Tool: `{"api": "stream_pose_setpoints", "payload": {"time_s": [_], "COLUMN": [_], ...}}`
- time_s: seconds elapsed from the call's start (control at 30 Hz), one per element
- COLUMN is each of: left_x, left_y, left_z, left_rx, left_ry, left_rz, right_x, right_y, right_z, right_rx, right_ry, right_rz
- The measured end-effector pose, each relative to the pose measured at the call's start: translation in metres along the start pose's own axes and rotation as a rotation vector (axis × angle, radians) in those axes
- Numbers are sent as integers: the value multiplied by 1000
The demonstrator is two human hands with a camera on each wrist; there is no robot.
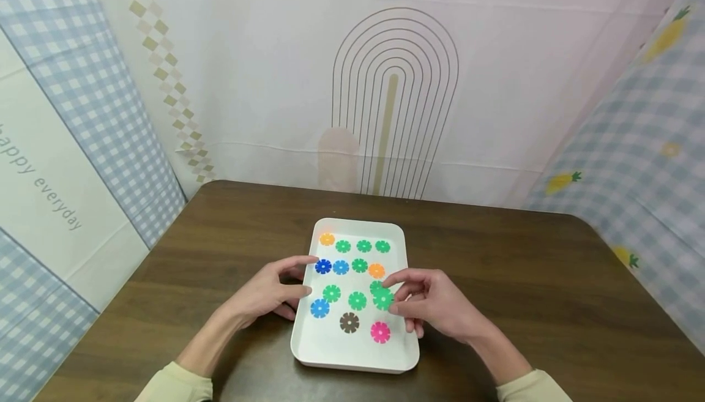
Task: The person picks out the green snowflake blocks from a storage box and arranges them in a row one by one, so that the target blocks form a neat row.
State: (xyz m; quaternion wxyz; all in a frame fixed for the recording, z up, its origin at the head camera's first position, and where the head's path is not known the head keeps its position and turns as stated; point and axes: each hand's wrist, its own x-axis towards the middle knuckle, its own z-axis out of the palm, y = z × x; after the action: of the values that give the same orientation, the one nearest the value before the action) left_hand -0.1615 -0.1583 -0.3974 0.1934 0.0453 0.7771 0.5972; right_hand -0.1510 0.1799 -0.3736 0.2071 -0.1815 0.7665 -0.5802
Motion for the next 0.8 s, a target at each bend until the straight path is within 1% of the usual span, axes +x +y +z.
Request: {"api": "stream_pose_setpoints", "payload": {"time_s": [0.17, 0.4, 0.67, 0.8], "left_x": [0, 0, 1, 1], "left_y": [0, 1, -1, -1], "left_z": [0, 1, 0, 0], "left_rx": [2, -1, -11, -5], "left_ry": [4, 6, -2, 0], "left_rz": [0, 6, 18, 12], "right_x": [-7, -21, -32, -35], "right_y": [5, 16, 27, 32], "right_z": [-13, -38, -68, -80], "right_rx": [-20, 0, -25, -33], "right_ry": [52, 134, 224, 250], "right_rz": [20, 54, 27, 16]}}
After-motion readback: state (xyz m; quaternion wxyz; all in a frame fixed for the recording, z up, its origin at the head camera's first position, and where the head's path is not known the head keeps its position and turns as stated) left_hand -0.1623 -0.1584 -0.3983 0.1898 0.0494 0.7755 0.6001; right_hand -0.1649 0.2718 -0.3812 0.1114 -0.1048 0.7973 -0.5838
